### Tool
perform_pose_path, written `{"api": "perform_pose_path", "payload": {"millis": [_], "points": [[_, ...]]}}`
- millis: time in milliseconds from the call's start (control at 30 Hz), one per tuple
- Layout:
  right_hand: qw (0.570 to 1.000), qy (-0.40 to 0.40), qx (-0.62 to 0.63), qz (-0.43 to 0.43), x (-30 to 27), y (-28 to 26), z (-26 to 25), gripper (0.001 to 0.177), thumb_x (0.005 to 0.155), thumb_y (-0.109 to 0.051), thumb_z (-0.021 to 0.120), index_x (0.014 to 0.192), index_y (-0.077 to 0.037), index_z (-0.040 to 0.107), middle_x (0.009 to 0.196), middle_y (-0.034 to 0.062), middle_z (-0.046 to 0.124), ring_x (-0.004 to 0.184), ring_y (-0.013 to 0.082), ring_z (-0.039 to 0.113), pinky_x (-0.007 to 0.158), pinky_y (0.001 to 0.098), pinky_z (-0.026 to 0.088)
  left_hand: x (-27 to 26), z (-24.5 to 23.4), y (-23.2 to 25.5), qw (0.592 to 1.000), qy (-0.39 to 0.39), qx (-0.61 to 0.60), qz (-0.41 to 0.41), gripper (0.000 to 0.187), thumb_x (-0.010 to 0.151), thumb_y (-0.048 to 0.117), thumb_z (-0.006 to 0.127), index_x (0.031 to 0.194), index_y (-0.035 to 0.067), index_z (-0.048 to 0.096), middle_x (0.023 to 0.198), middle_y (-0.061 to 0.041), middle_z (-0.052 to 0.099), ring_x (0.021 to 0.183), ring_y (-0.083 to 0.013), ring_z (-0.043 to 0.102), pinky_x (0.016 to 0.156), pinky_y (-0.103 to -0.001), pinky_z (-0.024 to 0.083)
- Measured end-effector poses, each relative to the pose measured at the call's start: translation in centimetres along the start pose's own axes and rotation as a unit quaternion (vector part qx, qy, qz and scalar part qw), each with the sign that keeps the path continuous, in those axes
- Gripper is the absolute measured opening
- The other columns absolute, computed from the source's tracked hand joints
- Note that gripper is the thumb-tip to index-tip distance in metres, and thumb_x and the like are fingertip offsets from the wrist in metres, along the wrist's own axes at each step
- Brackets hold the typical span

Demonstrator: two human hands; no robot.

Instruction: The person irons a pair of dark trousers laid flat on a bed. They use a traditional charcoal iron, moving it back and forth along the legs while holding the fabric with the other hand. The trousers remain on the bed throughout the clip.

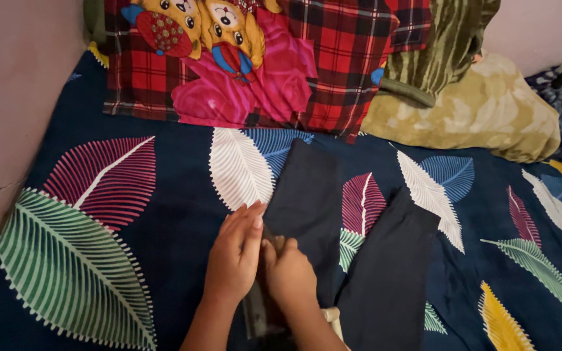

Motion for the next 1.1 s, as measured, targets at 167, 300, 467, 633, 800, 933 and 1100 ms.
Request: {"api": "perform_pose_path", "payload": {"millis": [167, 300, 467, 633, 800, 933, 1100], "points": [[0.999, -0.006, 0.003, 0.047, -0.2, 2.1, 0.7, 0.058, 0.095, -0.060, 0.053, 0.113, -0.005, 0.059, 0.106, 0.0243, 0.073, 0.103, 0.0434, 0.070, 0.089, 0.0530, 0.055, -0.2, 0.8, 0.3, 1.000, 0.005, -0.002, 0.000, 0.039, 0.104, 0.028, 0.049, 0.127, 0.004, 0.070, 0.133, -0.014, 0.070, 0.135, -0.0351, 0.057, 0.116, -0.044, 0.038], [1.000, 0.027, -0.002, 0.007, -1.9, 6.1, 2.3, 0.042, 0.094, -0.053, 0.047, 0.111, -0.018, 0.066, 0.111, 0.0195, 0.069, 0.100, 0.0448, 0.070, 0.086, 0.0558, 0.054, -1.0, 2.0, -0.5, 1.000, 0.002, 0.018, 0.001, 0.040, 0.104, 0.028, 0.050, 0.129, 0.004, 0.068, 0.136, -0.015, 0.068, 0.138, -0.0352, 0.054, 0.117, -0.047, 0.035], [0.999, 0.046, -0.009, -0.002, -0.2, 7.2, 2.1, 0.044, 0.097, -0.053, 0.049, 0.108, -0.014, 0.066, 0.106, 0.0217, 0.071, 0.101, 0.0463, 0.069, 0.088, 0.0557, 0.054, -2.2, 3.5, -1.7, 1.000, 0.005, 0.015, -0.016, 0.041, 0.104, 0.028, 0.050, 0.132, 0.004, 0.066, 0.141, -0.015, 0.065, 0.137, -0.0343, 0.054, 0.116, -0.047, 0.035], [0.996, 0.081, 0.028, 0.032, 6.3, 4.9, 0.6, 0.062, 0.095, -0.058, 0.054, 0.108, 0.002, 0.062, 0.105, 0.0317, 0.071, 0.103, 0.0493, 0.068, 0.091, 0.0544, 0.055, -2.2, 4.0, -2.5, 0.999, 0.002, 0.010, -0.044, 0.043, 0.103, 0.028, 0.048, 0.136, 0.004, 0.063, 0.145, -0.015, 0.062, 0.139, -0.0333, 0.052, 0.118, -0.048, 0.031], [0.992, 0.125, 0.020, -0.012, 14.7, 3.7, -1.0, 0.068, 0.096, -0.058, 0.055, 0.110, 0.008, 0.060, 0.106, 0.0358, 0.068, 0.104, 0.0519, 0.067, 0.092, 0.0540, 0.053, -1.9, 3.9, -2.6, 0.998, 0.016, 0.009, -0.054, 0.044, 0.104, 0.027, 0.046, 0.139, 0.004, 0.061, 0.147, -0.015, 0.061, 0.142, -0.0328, 0.049, 0.119, -0.049, 0.028], [0.993, 0.117, 0.007, -0.017, 16.1, 4.0, -1.2, 0.070, 0.094, -0.059, 0.055, 0.113, 0.008, 0.058, 0.106, 0.0367, 0.068, 0.103, 0.0520, 0.067, 0.092, 0.0537, 0.054, -1.9, 4.3, -2.5, 0.999, 0.013, 0.016, -0.048, 0.044, 0.104, 0.027, 0.047, 0.139, 0.003, 0.060, 0.147, -0.016, 0.060, 0.143, -0.0333, 0.049, 0.119, -0.048, 0.030], [0.998, 0.053, -0.018, 0.034, 9.5, 7.0, -0.1, 0.064, 0.097, -0.058, 0.050, 0.113, 0.003, 0.058, 0.104, 0.0339, 0.071, 0.101, 0.0499, 0.069, 0.091, 0.0542, 0.054, -2.0, 5.0, -2.2, 0.999, 0.012, 0.022, -0.028, 0.046, 0.104, 0.027, 0.047, 0.142, 0.002, 0.058, 0.148, -0.017, 0.058, 0.144, -0.0349, 0.047, 0.119, -0.048, 0.029]]}}
Point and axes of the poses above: each hand's wrist, its own x-axis towards the middle knuckle, its own z-axis out of the palm, y = z × x, the point moved 3 cm from there along x, towards the middle knuckle
